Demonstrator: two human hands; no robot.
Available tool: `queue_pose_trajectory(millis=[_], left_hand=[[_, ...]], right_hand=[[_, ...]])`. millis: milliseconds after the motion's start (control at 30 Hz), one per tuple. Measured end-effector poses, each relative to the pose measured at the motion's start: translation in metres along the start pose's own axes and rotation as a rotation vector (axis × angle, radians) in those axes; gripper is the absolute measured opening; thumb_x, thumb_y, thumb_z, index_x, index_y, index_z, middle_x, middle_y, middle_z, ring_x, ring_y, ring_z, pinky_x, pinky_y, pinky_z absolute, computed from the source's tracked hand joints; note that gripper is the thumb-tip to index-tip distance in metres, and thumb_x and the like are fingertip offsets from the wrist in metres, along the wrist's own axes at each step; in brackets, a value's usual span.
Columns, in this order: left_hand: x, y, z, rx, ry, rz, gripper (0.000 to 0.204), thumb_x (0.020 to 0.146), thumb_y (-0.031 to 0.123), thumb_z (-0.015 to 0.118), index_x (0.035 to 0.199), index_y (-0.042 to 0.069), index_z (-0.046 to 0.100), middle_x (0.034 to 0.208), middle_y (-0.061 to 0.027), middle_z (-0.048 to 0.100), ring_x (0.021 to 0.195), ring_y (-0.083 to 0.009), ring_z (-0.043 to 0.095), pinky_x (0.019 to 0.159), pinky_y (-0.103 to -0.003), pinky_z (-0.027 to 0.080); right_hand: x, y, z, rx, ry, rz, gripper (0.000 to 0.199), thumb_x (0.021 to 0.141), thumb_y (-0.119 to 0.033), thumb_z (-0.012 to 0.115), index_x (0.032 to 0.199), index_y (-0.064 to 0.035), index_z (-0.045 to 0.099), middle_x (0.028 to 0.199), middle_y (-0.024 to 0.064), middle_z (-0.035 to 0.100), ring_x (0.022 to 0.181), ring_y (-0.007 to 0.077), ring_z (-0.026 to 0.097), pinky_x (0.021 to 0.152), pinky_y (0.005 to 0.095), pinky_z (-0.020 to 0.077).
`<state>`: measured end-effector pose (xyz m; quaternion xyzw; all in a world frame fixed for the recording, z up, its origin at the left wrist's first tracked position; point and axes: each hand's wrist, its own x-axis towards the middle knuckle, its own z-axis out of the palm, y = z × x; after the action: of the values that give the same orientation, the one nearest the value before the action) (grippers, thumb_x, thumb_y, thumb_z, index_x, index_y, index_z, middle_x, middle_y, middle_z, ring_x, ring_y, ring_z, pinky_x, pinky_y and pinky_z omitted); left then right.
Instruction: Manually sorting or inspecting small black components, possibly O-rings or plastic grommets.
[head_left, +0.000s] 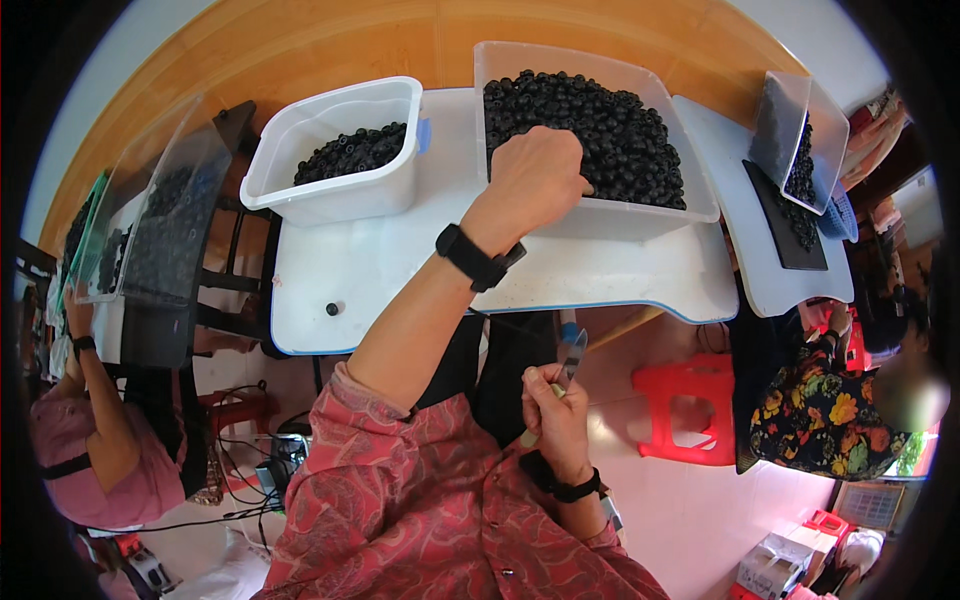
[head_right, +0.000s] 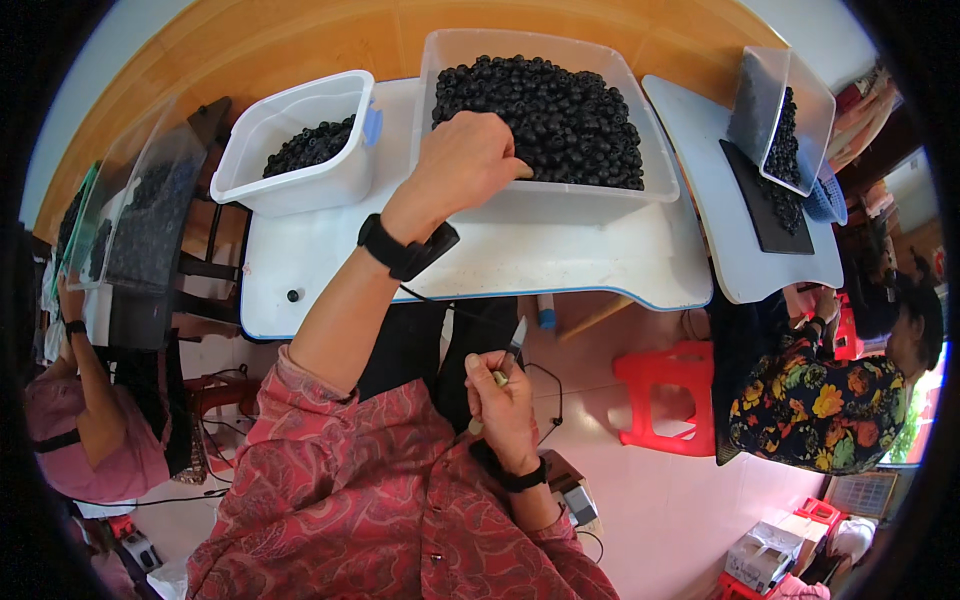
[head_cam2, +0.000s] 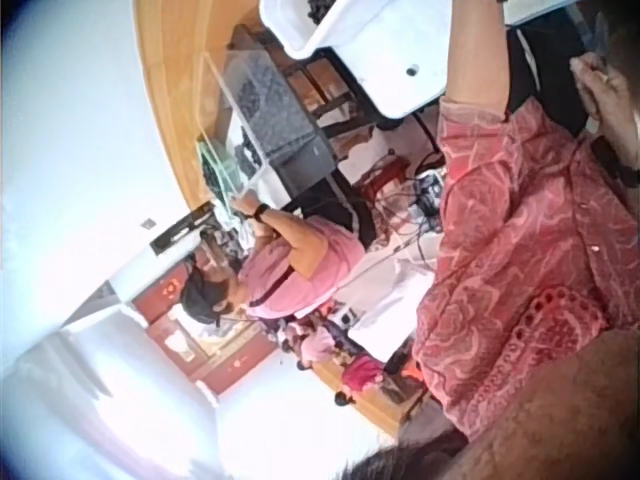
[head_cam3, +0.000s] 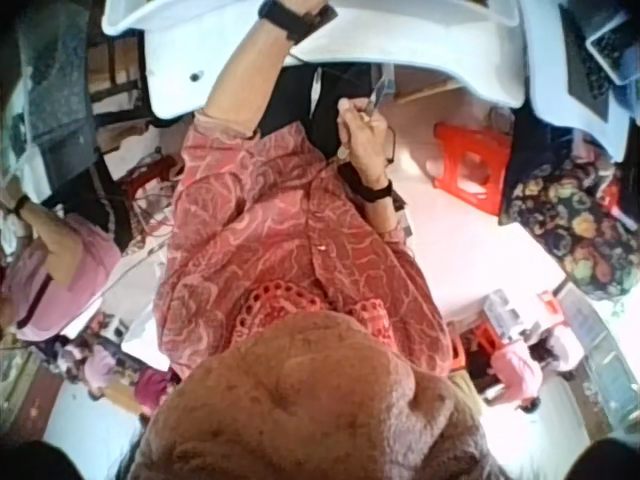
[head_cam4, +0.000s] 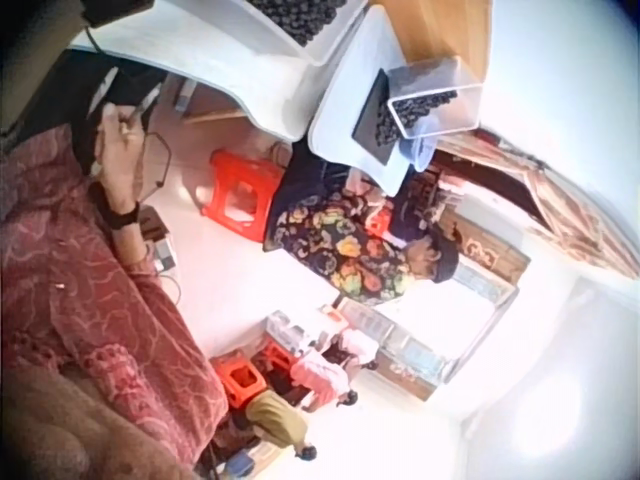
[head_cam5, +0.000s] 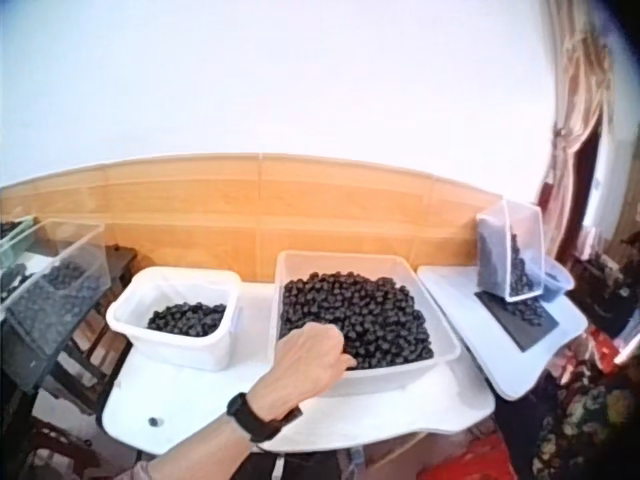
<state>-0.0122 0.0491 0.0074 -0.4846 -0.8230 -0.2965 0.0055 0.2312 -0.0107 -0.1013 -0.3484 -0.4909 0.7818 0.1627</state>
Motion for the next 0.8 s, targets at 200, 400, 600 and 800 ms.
queue_pose_trajectory(millis=[200, 400, 600, 800], left_hand=[[0.009, -0.001, 0.003, 0.005, -0.096, -0.066, 0.015, 0.071, 0.015, 0.074, 0.074, 0.000, 0.070, 0.074, -0.0184, 0.067, 0.074, -0.0353, 0.065, 0.063, -0.042, 0.050], [-0.012, -0.005, 0.000, -0.167, 0.241, 0.089, 0.012, 0.079, 0.010, 0.070, 0.086, 0.001, 0.068, 0.078, -0.0150, 0.068, 0.073, -0.0295, 0.068, 0.064, -0.036, 0.053], [-0.091, 0.001, -0.016, -1.438, 0.111, -0.092, 0.020, 0.087, 0.004, 0.067, 0.103, -0.006, 0.063, 0.083, -0.0122, 0.068, 0.074, -0.0161, 0.068, 0.065, -0.027, 0.056], [-0.160, -0.013, 0.012, -1.785, -0.014, -0.253, 0.025, 0.089, -0.003, 0.061, 0.114, -0.005, 0.062, 0.095, -0.0129, 0.066, 0.080, -0.0177, 0.067, 0.071, -0.027, 0.057]], right_hand=[[0.000, 0.002, -0.004, -0.006, -0.006, -0.002, 0.019, 0.095, -0.022, 0.061, 0.085, -0.0076, 0.053, 0.058, -0.0038, 0.048, 0.045, 0.0034, 0.040, 0.041, 0.0188, 0.0300], [-0.001, 0.002, -0.001, -0.023, -0.017, 0.011, 0.019, 0.095, -0.022, 0.061, 0.086, -0.0079, 0.052, 0.058, -0.0037, 0.047, 0.044, 0.0037, 0.040, 0.041, 0.0189, 0.0290], [0.004, 0.008, -0.003, -0.055, -0.008, 0.005, 0.019, 0.095, -0.022, 0.060, 0.086, -0.0076, 0.052, 0.058, -0.0034, 0.047, 0.045, 0.0038, 0.040, 0.040, 0.0189, 0.0290], [0.005, 0.005, 0.003, -0.069, 0.003, -0.004, 0.018, 0.095, -0.020, 0.060, 0.088, -0.0064, 0.052, 0.061, -0.0027, 0.049, 0.045, 0.0033, 0.041, 0.040, 0.0188, 0.0313]])
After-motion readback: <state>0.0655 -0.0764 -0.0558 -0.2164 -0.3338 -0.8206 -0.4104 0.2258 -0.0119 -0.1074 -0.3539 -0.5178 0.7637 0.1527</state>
